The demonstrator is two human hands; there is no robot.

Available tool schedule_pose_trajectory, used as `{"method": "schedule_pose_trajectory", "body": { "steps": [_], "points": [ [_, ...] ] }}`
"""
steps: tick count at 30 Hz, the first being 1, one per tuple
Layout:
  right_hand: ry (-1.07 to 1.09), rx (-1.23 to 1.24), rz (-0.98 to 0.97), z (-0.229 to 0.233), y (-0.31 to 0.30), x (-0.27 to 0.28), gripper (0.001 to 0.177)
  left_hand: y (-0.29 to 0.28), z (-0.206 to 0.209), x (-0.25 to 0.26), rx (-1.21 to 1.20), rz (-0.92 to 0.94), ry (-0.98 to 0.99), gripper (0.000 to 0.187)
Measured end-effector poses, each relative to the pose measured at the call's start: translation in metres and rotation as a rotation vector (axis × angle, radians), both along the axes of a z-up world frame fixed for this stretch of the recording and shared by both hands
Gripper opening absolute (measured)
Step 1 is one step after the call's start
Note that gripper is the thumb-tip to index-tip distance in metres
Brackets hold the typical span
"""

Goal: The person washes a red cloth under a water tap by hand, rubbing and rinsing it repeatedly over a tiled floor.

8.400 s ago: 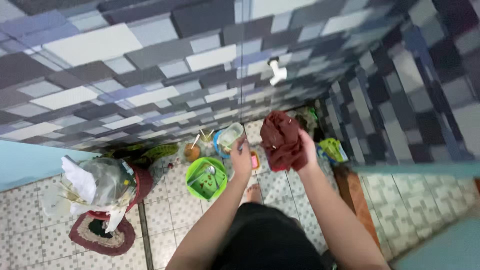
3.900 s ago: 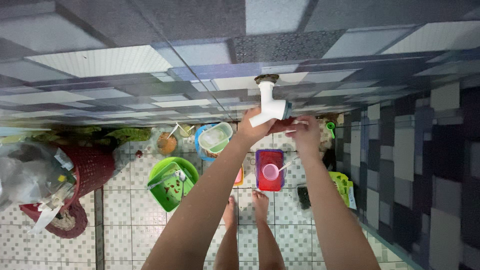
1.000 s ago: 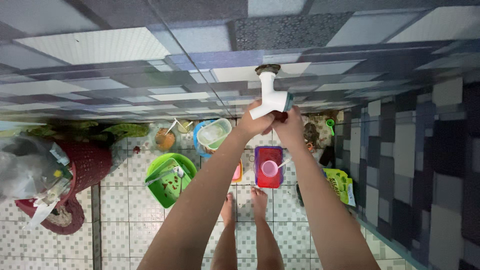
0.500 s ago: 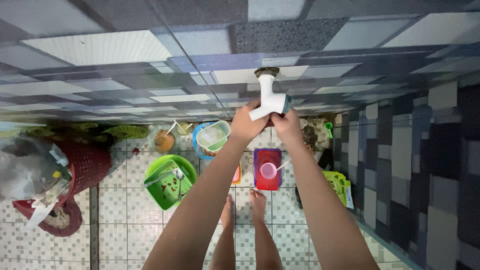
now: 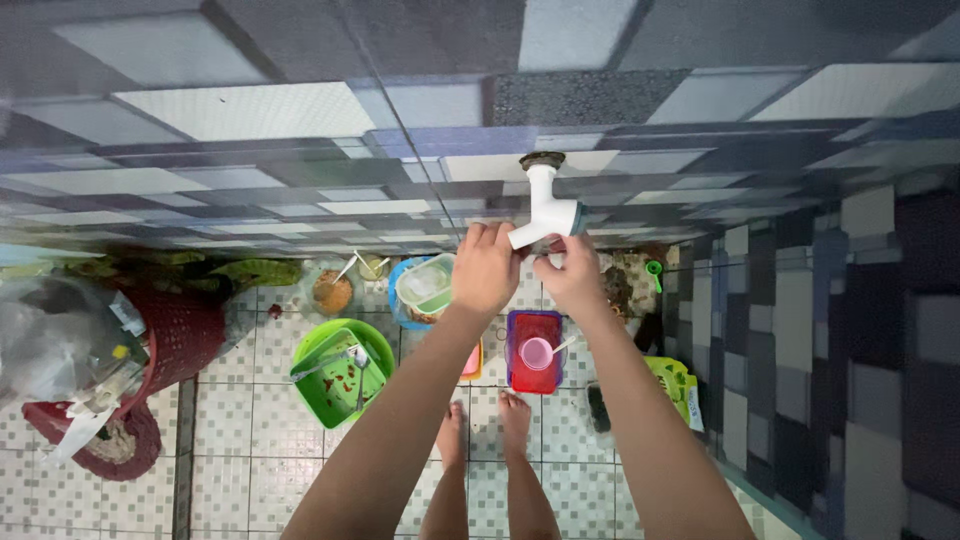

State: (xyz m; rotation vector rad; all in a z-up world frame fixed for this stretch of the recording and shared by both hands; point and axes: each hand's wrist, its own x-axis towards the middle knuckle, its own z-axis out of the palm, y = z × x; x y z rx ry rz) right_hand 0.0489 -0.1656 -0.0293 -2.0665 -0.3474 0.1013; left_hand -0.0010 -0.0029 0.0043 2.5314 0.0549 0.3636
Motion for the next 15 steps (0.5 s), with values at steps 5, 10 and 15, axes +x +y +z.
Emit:
{"method": "schedule_pose_trajectory", "body": {
  "steps": [5,10,15],
  "points": [
    [0.151,0.122,0.056,-0.03,0.004,0.004,0.044,-0.002,0.007,0.002,-0.188,-0.041,0.073,0.026],
    [0.211,0.285,0.302,-0.048,0.002,0.009,0.056,0.003,0.014,0.014,-0.532,0.025,0.184,0.028],
    [-0.026,-0.066,-0.082,-0.012,-0.001,-0.007,0.028,0.011,0.019,0.006,0.052,-0.064,0.09,0.036]
  ]
}}
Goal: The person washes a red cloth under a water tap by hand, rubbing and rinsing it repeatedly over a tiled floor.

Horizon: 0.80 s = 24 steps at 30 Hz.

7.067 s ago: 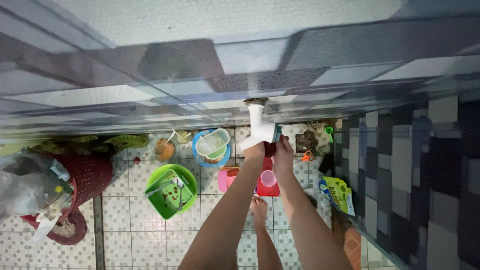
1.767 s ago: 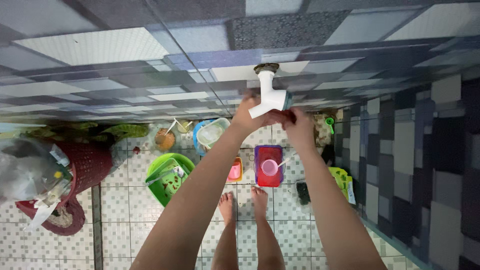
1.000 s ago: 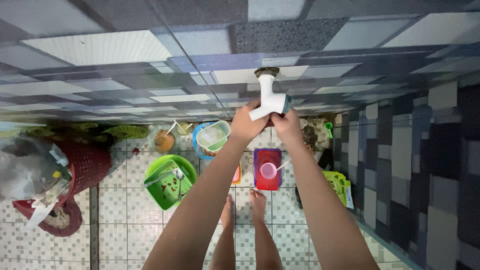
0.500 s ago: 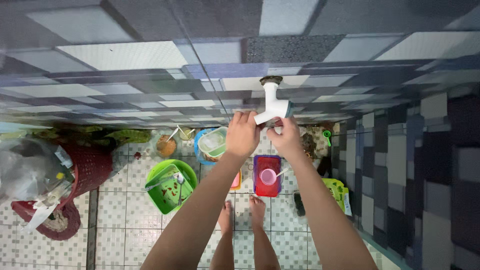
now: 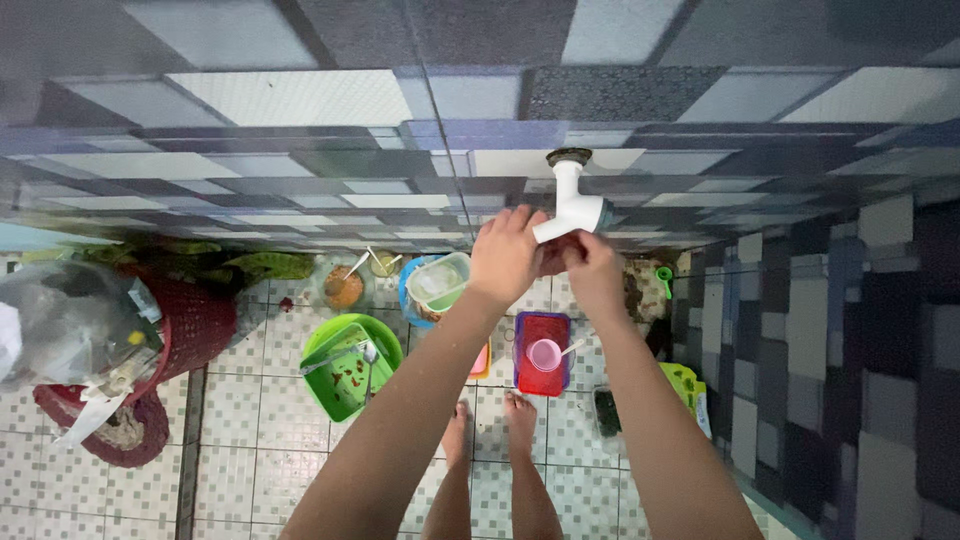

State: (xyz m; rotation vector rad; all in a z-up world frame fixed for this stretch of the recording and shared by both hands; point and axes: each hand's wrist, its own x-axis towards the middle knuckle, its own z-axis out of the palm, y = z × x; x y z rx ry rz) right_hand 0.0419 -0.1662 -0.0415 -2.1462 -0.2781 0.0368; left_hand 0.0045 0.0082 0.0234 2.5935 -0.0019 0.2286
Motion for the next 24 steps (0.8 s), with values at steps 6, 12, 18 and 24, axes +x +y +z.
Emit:
{"method": "schedule_pose_trajectory", "body": {
  "steps": [6,12,18,24],
  "points": [
    [-0.009,-0.098,-0.221,0.043,0.01,-0.002,0.021,0.015,-0.008,-0.015,0.334,-0.139,-0.327,0.053],
    [0.672,0.63,-0.156,0.01,0.016,0.012,0.034,0.004,-0.027,-0.014,0.238,-0.071,-0.066,0.039],
    [0.353,0.45,-0.104,-0.05,-0.01,0.038,0.022,0.006,-0.025,0.009,-0.284,0.37,0.434,0.031],
    [0.313,0.354,-0.158,-0.043,-0.014,0.035,0.021,-0.002,-0.042,0.033,-0.726,0.274,0.329,0.037]
  ]
}}
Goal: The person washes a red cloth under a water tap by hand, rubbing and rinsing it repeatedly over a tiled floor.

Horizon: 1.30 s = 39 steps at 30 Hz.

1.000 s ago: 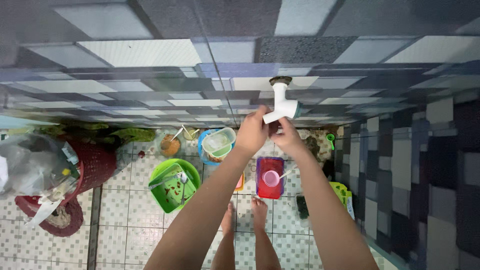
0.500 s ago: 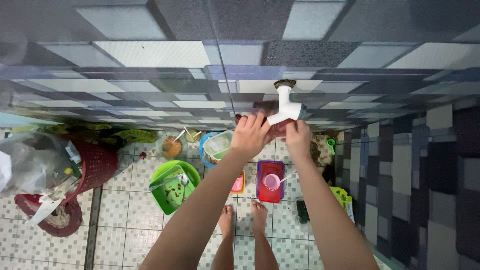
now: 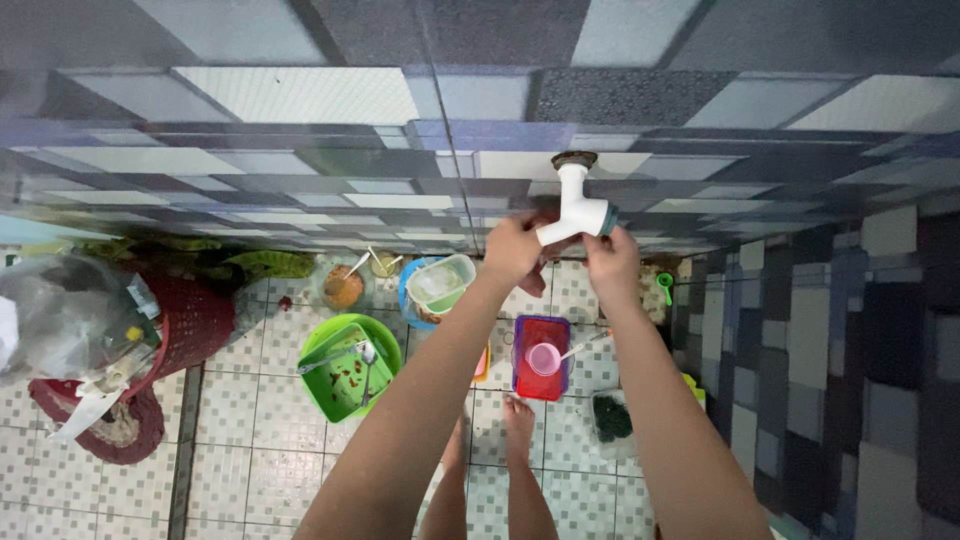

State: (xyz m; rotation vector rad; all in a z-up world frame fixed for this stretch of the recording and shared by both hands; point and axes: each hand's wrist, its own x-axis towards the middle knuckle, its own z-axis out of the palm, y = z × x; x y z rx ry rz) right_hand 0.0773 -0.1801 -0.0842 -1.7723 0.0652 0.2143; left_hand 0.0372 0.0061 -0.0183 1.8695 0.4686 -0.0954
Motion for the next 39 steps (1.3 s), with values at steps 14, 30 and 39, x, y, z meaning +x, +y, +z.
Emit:
{"method": "schedule_pose_trajectory", "body": {
  "steps": [14,30,39],
  "points": [
    [0.311,0.606,0.002,0.008,0.003,-0.019,0.053,-0.035,-0.013,0.028,-0.699,-0.01,-0.137,0.037],
    [-0.425,-0.659,0.122,0.032,-0.01,-0.003,0.028,-0.018,-0.044,0.023,0.213,-0.09,0.054,0.034],
    [0.037,0.127,-0.011,-0.028,-0.011,0.018,0.02,0.001,0.01,0.02,0.569,-0.422,0.05,0.052]
  ]
}}
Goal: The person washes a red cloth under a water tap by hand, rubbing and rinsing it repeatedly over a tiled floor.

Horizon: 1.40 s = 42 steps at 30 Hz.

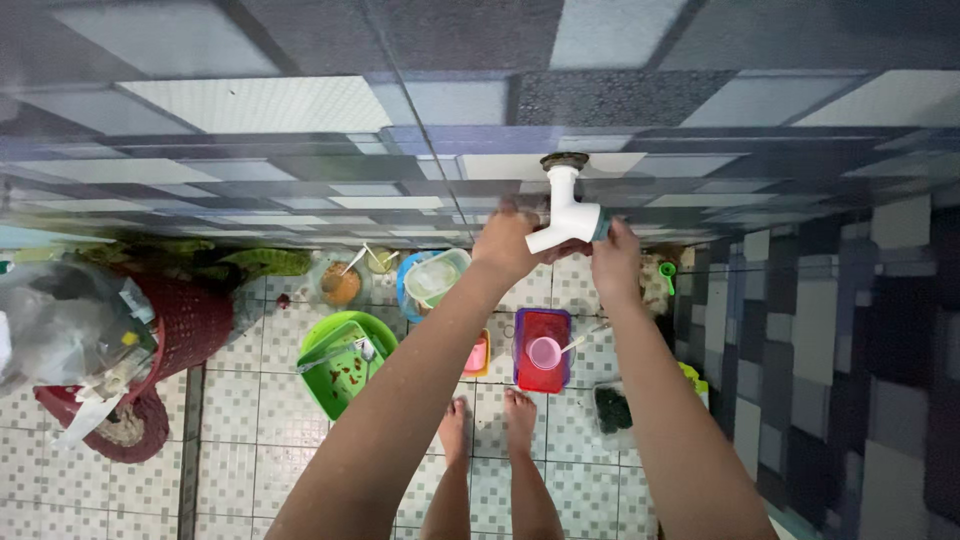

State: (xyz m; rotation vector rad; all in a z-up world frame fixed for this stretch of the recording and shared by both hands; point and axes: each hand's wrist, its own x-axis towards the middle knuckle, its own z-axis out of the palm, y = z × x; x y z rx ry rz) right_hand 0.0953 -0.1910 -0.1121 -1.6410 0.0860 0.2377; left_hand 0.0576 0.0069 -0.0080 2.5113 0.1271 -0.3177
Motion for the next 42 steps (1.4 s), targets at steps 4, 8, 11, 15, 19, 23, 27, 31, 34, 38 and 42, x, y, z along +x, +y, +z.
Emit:
{"method": "schedule_pose_trajectory", "body": {
  "steps": [4,8,11,15,19,23,27,31,34,38,42],
  "points": [
    [-0.133,-0.113,0.111,0.018,0.005,-0.005,0.023,0.006,-0.022,-0.002,-0.271,0.077,-0.484,0.032],
    [-0.082,-0.118,0.203,0.048,0.012,-0.012,0.028,0.005,-0.029,-0.007,-0.925,0.418,-0.016,0.02],
    [-0.038,-0.192,0.229,0.061,0.015,-0.012,0.034,0.012,-0.033,-0.009,-1.082,0.375,-0.149,0.026],
    [-0.138,-0.492,0.118,0.065,0.01,-0.011,0.033,0.026,-0.031,-0.015,-0.933,0.256,-0.083,0.033],
    [-0.343,-0.683,0.108,0.057,0.006,-0.011,0.04,0.037,-0.015,-0.021,-0.641,0.191,-0.093,0.031],
    [-0.399,-0.908,0.102,0.046,0.005,-0.01,0.029,0.037,0.005,-0.023,-0.712,0.222,0.037,0.031],
    [0.123,-0.751,0.079,0.066,0.016,-0.012,0.027,0.036,0.016,-0.026,-0.913,0.302,0.272,0.035],
    [0.707,-0.141,-0.033,0.067,0.033,-0.007,0.032,0.032,0.015,-0.028,-1.143,0.382,0.325,0.041],
    [0.625,-0.038,0.028,0.036,0.03,-0.004,0.045,0.031,0.007,-0.025,-1.17,0.517,0.277,0.046],
    [0.257,-0.056,0.02,-0.003,0.015,0.004,0.034,0.039,-0.004,-0.025,-0.663,0.263,0.01,0.053],
    [-0.072,-0.21,0.102,-0.002,0.005,0.0,0.027,0.042,-0.017,-0.031,-0.166,0.024,0.201,0.045]
  ]
}}
